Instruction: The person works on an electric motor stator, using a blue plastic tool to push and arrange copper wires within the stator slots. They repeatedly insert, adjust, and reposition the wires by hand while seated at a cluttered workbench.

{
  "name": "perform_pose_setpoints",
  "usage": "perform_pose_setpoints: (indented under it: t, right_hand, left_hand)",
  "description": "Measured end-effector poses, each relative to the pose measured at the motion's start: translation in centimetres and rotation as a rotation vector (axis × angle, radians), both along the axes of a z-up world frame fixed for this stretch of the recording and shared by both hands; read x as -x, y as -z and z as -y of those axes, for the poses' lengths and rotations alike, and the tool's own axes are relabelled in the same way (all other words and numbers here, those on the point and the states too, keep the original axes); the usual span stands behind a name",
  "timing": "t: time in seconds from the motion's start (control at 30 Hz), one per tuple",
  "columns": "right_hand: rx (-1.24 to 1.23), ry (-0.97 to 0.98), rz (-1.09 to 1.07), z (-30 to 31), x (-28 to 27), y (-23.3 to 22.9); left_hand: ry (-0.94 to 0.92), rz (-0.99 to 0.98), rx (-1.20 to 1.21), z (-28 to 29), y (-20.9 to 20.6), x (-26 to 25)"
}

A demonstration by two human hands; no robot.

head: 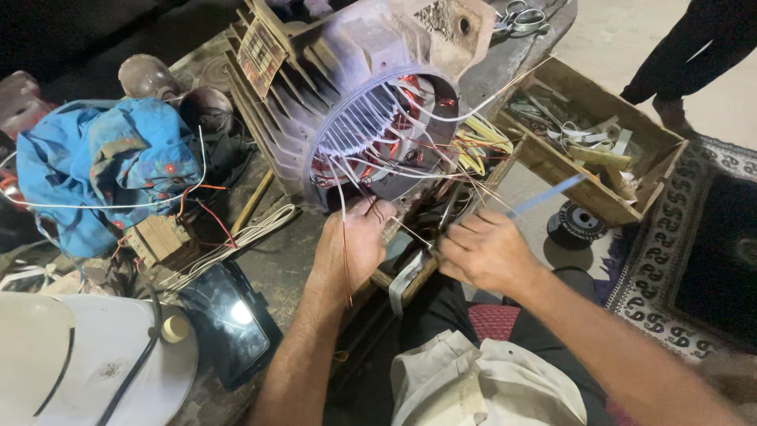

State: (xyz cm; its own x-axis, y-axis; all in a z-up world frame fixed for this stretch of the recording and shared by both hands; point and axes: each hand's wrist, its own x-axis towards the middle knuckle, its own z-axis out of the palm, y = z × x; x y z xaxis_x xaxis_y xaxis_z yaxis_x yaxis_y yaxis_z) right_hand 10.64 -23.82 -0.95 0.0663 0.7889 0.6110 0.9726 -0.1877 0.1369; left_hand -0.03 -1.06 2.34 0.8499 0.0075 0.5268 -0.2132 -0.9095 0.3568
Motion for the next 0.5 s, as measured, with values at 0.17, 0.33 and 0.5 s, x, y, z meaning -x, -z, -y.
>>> perform_pose_setpoints:
  t: [0.17,0.33,0.5]
  right_hand:
    - [-0.217,0.102,-0.581,1.0,2.0,4.6]
    - [-0.425,-0.197,-1.650,-5.3,3.2,5.7]
    - [-0.666,-0.277,-2.146,-8.6,2.2,5.3]
  left_hand:
    - [0.069,0.075,0.043,-0.3,0.4,0.1]
    - [0.067,0.068,0.081,-0.1,0.2,0.2]
    - [0.060,0.046,0.070,-0.3,0.3,0.1]
